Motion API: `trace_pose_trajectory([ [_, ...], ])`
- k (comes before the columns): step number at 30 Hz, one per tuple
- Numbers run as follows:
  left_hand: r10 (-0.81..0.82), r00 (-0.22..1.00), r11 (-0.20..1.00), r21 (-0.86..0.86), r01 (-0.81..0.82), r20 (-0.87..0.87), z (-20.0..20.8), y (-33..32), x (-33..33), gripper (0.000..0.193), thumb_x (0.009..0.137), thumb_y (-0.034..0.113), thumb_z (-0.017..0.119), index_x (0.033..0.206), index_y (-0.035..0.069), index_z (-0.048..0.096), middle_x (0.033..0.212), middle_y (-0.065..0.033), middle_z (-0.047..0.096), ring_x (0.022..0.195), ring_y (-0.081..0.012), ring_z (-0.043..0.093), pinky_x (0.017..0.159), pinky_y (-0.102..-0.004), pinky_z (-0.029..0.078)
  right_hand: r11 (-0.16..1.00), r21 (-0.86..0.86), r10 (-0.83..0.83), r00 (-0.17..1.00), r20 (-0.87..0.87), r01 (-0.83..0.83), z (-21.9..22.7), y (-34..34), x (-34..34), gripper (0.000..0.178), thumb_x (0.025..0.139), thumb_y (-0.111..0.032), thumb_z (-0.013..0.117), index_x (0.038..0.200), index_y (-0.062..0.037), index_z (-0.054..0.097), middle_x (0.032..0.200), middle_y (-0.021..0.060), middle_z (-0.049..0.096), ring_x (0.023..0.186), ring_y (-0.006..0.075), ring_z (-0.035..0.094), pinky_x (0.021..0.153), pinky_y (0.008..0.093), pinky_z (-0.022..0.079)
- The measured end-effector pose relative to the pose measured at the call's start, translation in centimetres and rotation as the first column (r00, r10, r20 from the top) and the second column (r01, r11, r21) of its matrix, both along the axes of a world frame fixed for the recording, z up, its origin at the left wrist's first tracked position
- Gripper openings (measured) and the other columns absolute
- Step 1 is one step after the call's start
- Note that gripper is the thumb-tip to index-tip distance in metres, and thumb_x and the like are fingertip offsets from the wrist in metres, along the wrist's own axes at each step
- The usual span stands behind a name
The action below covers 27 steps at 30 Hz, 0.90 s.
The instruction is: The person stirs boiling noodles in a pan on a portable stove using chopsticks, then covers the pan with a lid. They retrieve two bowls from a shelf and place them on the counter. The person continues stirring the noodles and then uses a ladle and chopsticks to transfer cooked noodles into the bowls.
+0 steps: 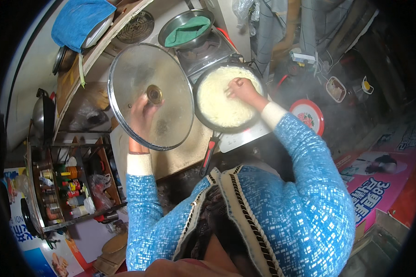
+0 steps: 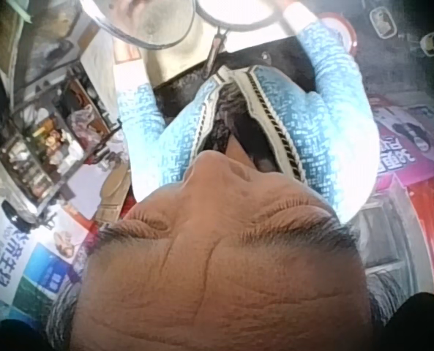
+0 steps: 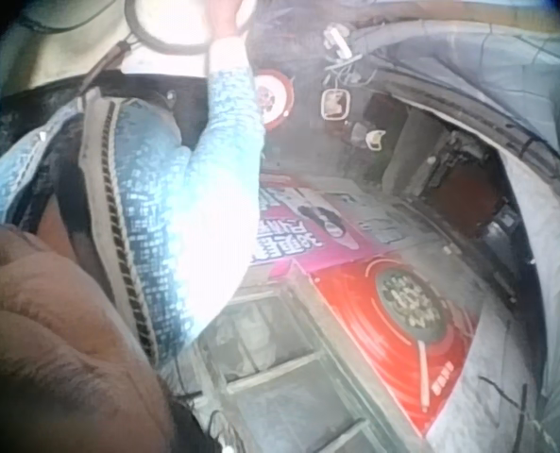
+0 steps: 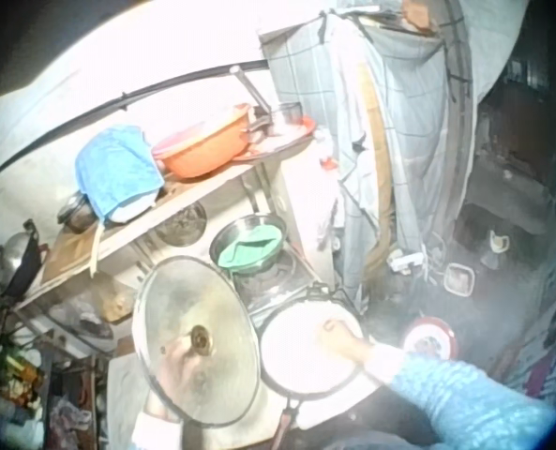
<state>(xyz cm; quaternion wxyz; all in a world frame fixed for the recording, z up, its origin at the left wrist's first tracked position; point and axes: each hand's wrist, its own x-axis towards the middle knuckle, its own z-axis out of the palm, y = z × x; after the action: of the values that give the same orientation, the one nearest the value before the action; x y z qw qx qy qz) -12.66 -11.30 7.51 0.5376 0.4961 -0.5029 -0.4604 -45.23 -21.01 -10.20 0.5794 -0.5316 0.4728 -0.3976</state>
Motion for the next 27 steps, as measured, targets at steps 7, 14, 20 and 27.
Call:
trace_pose_trajectory([
  [7,0.006,0.955,0.992,-0.125,0.033,0.297,0.0,-0.2,-0.2,0.010,0.089,0.002,0.063,0.098,-0.004,0.064,0.093,-0.0079,0.065,0.089,-0.0172,0.063,0.078,-0.0304,0.055,0.986,-0.152,0.046,0.994,-0.096,-0.060,6.5,-0.8,-6.2,0.023,0.095,-0.016,0.054,0.094,0.0036,0.066,0.071,0.0070,0.065,0.057,0.0136,0.063,0.060,0.0273,0.052],
  [14,0.072,0.716,0.957,-0.249,0.145,0.694,-0.2,-0.6,0.2,0.015,0.086,0.004,0.071,0.097,-0.002,0.064,0.093,-0.0079,0.065,0.085,-0.0168,0.063,0.073,-0.0290,0.052,0.956,-0.261,-0.259,0.813,-0.522,0.137,3.6,0.1,-5.8,0.028,0.093,-0.023,0.054,0.094,0.0011,0.068,0.080,0.0153,0.070,0.070,0.0262,0.069,0.072,0.0354,0.052],
  [20,-0.004,0.965,0.992,-0.121,0.037,0.263,-0.9,-0.4,0.4,0.016,0.086,0.008,0.072,0.098,-0.001,0.065,0.094,-0.0079,0.066,0.085,-0.0164,0.064,0.072,-0.0290,0.052,0.993,-0.005,-0.121,0.983,-0.140,0.122,4.4,-0.3,-7.1,0.027,0.095,-0.018,0.051,0.093,0.0035,0.068,0.075,0.0109,0.069,0.060,0.0165,0.067,0.064,0.0287,0.054],
  [27,0.067,0.832,0.961,-0.261,0.095,0.551,-0.4,-0.2,0.5,0.022,0.084,0.013,0.075,0.100,0.001,0.066,0.093,-0.0086,0.066,0.084,-0.0196,0.064,0.073,-0.0317,0.051,0.980,-0.017,-0.191,0.900,-0.392,0.200,4.0,2.9,-5.1,0.023,0.092,-0.019,0.058,0.091,0.0034,0.065,0.073,0.0130,0.070,0.062,0.0191,0.068,0.064,0.0330,0.053],
])
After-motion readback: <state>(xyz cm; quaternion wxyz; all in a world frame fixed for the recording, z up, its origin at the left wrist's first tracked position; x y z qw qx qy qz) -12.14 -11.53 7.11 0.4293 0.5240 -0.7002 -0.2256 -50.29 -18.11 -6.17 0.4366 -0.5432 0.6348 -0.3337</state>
